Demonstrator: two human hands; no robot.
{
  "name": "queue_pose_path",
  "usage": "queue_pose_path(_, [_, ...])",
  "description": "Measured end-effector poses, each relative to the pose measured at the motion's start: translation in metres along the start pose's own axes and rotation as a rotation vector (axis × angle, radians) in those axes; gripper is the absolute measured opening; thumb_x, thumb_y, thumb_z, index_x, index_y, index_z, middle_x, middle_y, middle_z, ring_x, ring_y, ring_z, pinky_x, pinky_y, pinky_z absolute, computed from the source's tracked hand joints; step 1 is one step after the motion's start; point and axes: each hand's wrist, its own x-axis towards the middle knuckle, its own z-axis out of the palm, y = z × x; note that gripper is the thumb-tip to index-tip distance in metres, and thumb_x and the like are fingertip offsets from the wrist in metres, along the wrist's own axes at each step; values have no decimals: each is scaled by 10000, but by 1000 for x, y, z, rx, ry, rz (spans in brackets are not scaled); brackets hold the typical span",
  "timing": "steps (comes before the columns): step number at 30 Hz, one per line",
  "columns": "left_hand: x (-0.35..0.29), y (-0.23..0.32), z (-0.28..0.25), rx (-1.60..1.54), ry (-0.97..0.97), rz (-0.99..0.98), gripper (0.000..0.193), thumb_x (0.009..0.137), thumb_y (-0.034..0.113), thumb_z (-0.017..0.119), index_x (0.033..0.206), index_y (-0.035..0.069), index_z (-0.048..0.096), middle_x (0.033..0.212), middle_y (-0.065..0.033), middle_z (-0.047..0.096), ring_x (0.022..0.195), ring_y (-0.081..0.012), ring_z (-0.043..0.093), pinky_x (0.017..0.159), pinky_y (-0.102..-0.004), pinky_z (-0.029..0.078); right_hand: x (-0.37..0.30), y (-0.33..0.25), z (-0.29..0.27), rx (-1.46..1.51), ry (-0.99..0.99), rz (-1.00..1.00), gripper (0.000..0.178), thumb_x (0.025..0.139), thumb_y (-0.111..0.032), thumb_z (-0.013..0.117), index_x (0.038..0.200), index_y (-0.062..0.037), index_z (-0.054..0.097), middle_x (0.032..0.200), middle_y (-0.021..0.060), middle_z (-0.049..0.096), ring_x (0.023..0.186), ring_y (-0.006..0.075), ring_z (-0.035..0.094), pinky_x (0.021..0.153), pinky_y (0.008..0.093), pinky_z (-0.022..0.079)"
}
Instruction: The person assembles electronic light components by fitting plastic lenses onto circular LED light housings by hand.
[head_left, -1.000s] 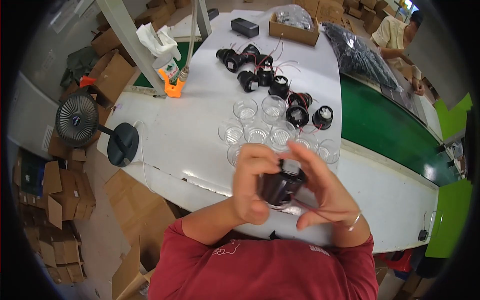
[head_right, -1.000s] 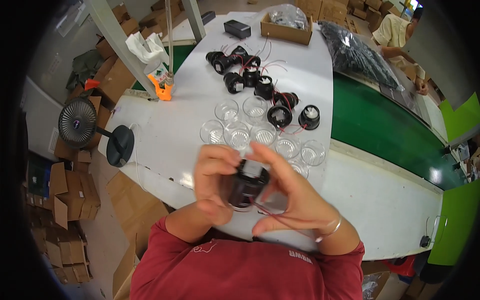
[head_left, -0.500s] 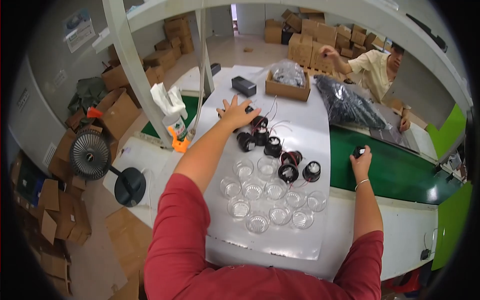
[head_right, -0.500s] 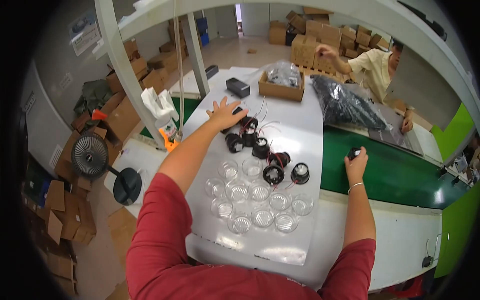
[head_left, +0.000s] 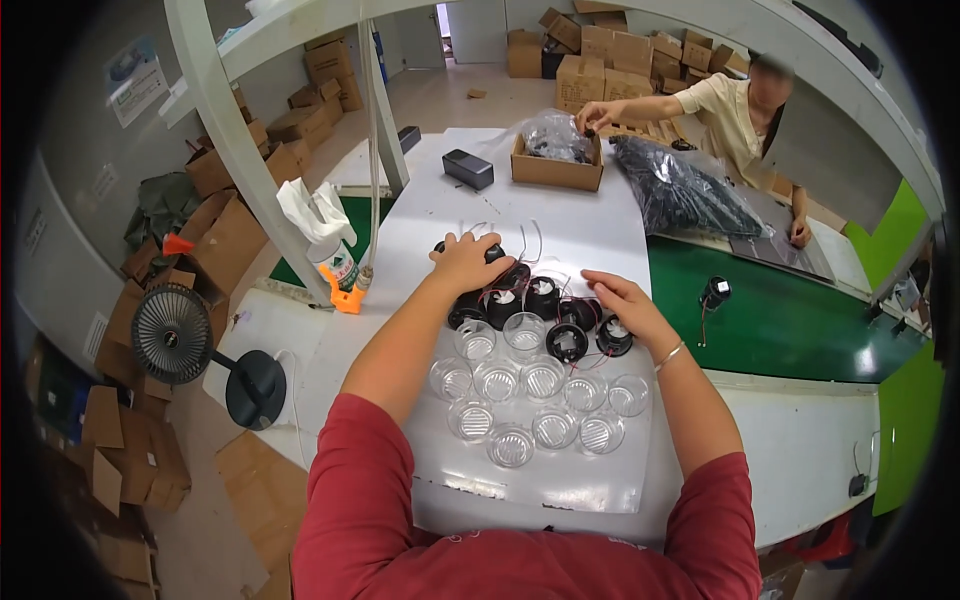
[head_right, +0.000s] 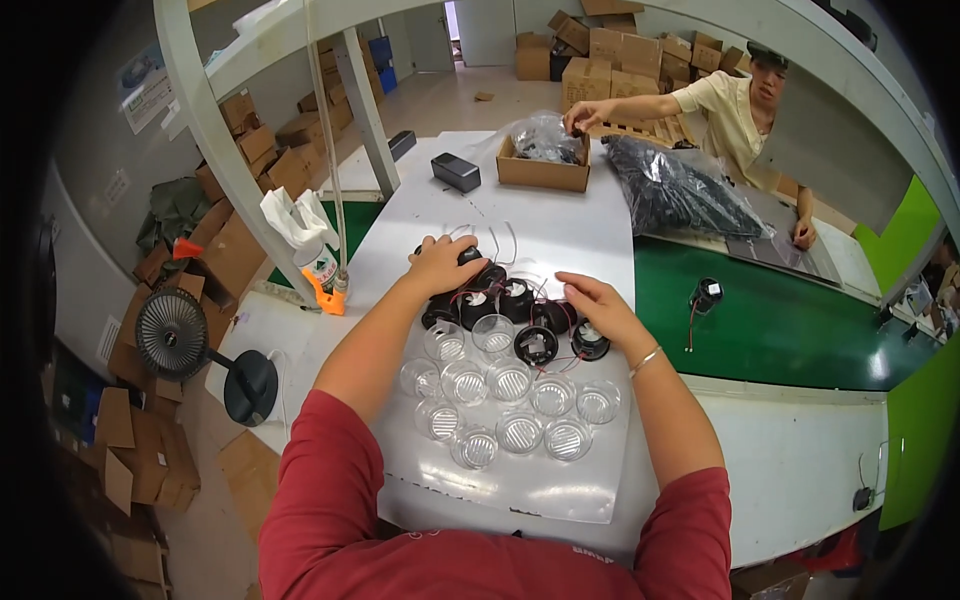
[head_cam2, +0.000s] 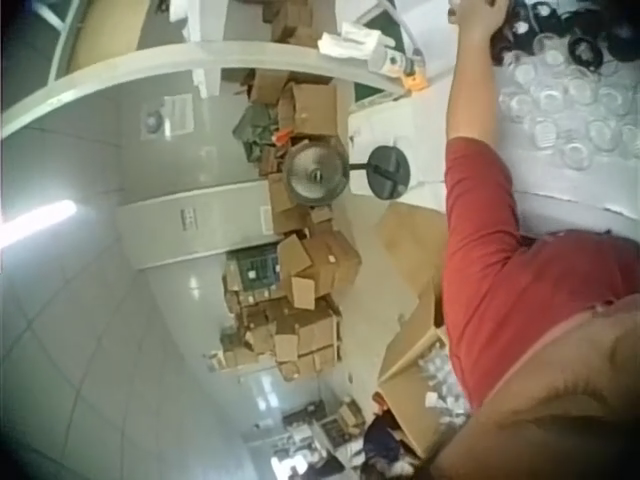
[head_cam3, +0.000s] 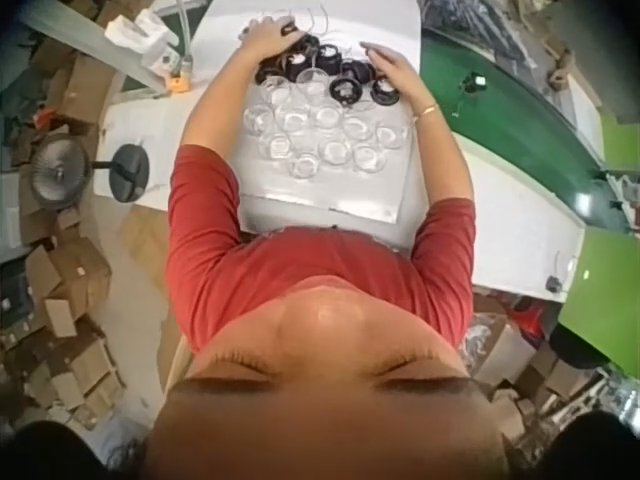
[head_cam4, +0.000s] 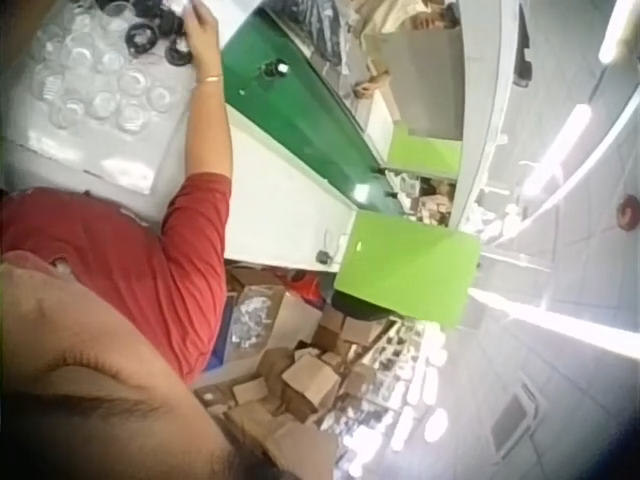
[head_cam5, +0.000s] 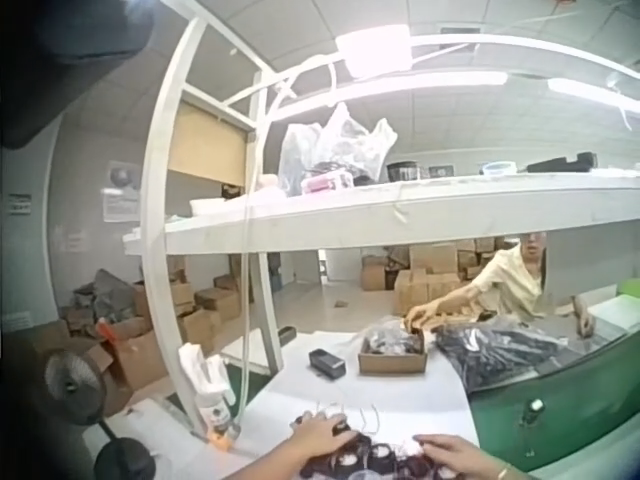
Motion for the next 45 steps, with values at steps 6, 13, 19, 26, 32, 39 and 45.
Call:
queue_pose_path(6, [-64,-10,-8,-39,15,39,572,816,548,617,1305,262,538,1236,-141,559,1222,-380,401,915,-694,318,-12,-4,26,221,-167,78,356,1006,-240,505,1273,-20,591,1184,45,641,1073,112,571,955,265,441])
queue_pose_path(13, [-104,-49,-9,-309,38,190,651,820,474,656,1384,215,461,1188,-162,564,1168,-372,474,938,-570,387,-47,-18,21,5,31,-3,388,1010,-303,482,1285,-52,590,1271,51,614,1173,154,545,952,309,443])
queue_pose_path(19, [-105,-105,-30,-396,89,332,783,674,-28,629,1408,129,406,1314,-184,502,1207,-369,495,1005,-409,422,-108,-45,-1,90,382,62,322,961,-244,566,1193,-34,637,1166,53,660,1101,159,598,850,287,461])
queue_pose_path(26, [-109,-110,-12,-401,72,296,592,664,-43,757,1215,65,569,1240,-130,527,1137,-292,543,983,-335,444,-150,-73,-1,100,366,-41,308,925,-95,585,1208,23,603,1173,100,645,1093,176,599,895,286,462])
queue_pose_path(32, [-179,-40,-25,-794,722,439,537,684,4,776,1179,54,572,1343,-177,429,1152,-311,537,929,-383,492,-170,-102,27,40,225,-90,334,866,-53,624,1193,13,608,1096,95,658,1043,170,610,887,288,478])
queue_pose_path(39, [-278,45,-10,-795,584,805,577,647,47,787,1148,161,524,1384,-290,431,1309,-481,410,1125,-610,103,-165,-132,138,296,-225,-203,813,734,-163,825,1396,-35,370,1342,121,494,1177,216,542,909,318,481])
queue_pose_path(45, [-323,43,-22,-1339,264,842,567,810,34,649,1317,191,451,1215,-196,546,1237,-425,464,1089,-598,227,-175,-127,154,463,-465,137,611,816,-114,742,1325,-38,413,964,89,666,896,128,619,767,256,484])
